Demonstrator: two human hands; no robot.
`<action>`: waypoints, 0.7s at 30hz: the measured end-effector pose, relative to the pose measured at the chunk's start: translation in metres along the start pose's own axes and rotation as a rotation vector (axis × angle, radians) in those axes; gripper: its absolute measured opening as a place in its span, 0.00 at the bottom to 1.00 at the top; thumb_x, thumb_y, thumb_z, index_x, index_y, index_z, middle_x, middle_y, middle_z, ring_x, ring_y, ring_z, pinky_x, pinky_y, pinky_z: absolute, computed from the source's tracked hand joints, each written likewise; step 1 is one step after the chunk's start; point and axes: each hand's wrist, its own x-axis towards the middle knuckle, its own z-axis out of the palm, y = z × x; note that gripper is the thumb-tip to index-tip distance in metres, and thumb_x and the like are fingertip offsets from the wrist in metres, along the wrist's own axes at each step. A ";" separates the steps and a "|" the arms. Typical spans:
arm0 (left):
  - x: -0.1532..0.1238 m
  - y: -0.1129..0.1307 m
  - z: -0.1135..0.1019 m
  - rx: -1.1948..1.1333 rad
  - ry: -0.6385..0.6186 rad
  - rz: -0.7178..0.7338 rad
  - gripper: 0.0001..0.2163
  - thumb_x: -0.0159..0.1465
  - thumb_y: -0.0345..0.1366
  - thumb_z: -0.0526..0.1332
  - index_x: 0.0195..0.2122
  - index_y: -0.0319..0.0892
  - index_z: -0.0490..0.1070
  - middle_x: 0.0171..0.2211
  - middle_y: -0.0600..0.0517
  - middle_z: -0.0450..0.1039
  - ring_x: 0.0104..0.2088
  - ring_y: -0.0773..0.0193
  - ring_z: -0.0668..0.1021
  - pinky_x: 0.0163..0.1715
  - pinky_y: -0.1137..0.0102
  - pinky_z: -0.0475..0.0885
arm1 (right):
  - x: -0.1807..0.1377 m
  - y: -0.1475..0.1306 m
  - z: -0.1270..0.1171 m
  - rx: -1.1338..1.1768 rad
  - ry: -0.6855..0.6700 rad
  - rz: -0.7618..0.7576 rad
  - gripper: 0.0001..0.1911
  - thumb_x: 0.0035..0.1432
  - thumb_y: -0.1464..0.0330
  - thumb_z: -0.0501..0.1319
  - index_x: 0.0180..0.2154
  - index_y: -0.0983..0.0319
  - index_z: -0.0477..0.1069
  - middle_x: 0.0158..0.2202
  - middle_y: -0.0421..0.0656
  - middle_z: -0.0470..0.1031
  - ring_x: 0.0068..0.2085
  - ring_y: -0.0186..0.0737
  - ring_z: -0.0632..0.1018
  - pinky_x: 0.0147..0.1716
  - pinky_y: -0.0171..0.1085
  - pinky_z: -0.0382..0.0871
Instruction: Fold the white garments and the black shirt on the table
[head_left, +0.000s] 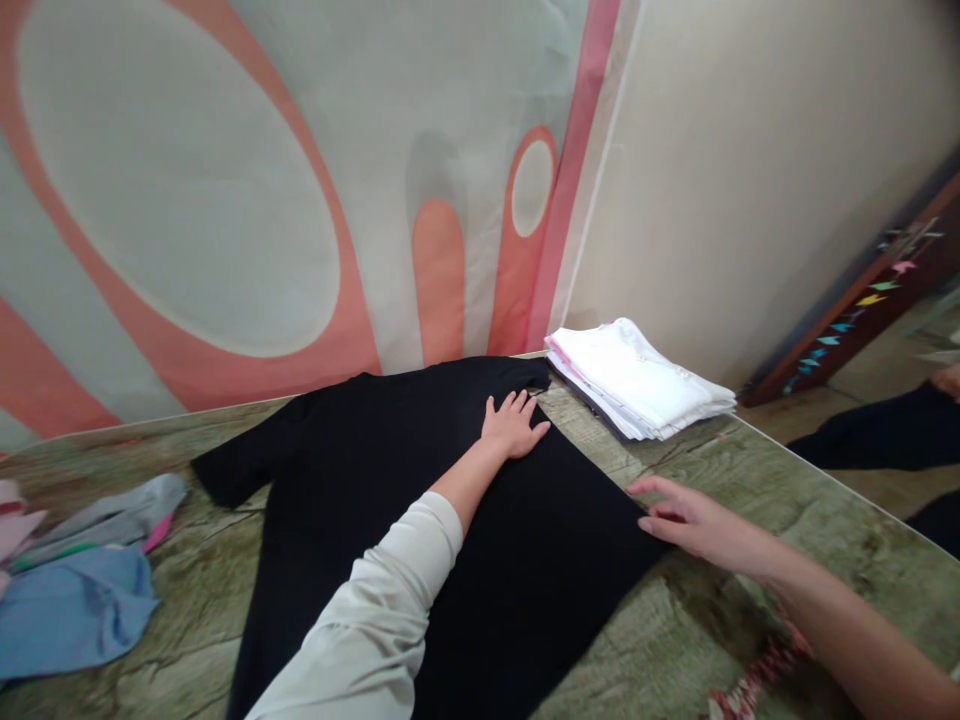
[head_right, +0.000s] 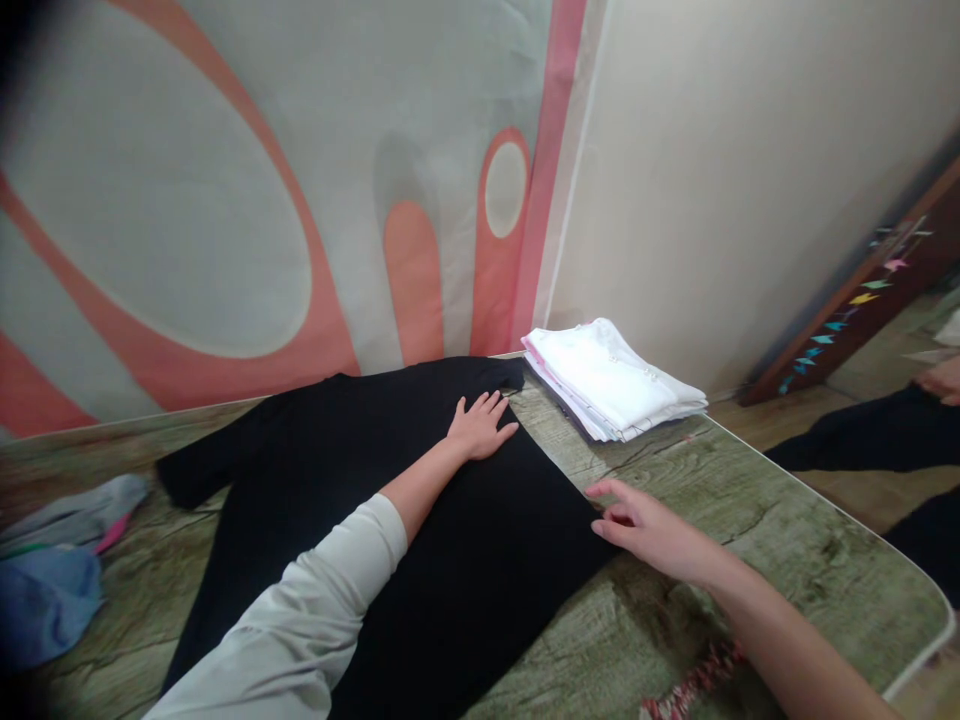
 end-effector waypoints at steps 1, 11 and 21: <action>0.000 0.000 -0.001 -0.002 -0.001 0.002 0.28 0.64 0.54 0.42 0.61 0.47 0.51 0.64 0.49 0.45 0.63 0.52 0.48 0.58 0.48 0.38 | -0.001 0.001 -0.002 -0.018 -0.006 0.001 0.20 0.53 0.59 0.58 0.46 0.59 0.59 0.20 0.31 0.58 0.21 0.31 0.63 0.20 0.31 0.52; -0.115 -0.002 -0.049 0.081 -0.083 0.090 0.25 0.65 0.46 0.46 0.61 0.41 0.54 0.64 0.46 0.46 0.63 0.54 0.50 0.59 0.56 0.47 | -0.003 0.005 0.001 -0.213 0.008 -0.050 0.16 0.56 0.61 0.54 0.45 0.59 0.59 0.20 0.33 0.60 0.23 0.35 0.64 0.23 0.34 0.54; -0.286 0.000 -0.087 0.011 -0.262 0.067 0.28 0.65 0.53 0.43 0.64 0.54 0.36 0.65 0.56 0.33 0.64 0.59 0.42 0.61 0.56 0.43 | 0.009 -0.002 -0.004 -0.815 0.120 -0.075 0.15 0.50 0.64 0.59 0.41 0.60 0.65 0.30 0.44 0.72 0.33 0.46 0.74 0.32 0.41 0.65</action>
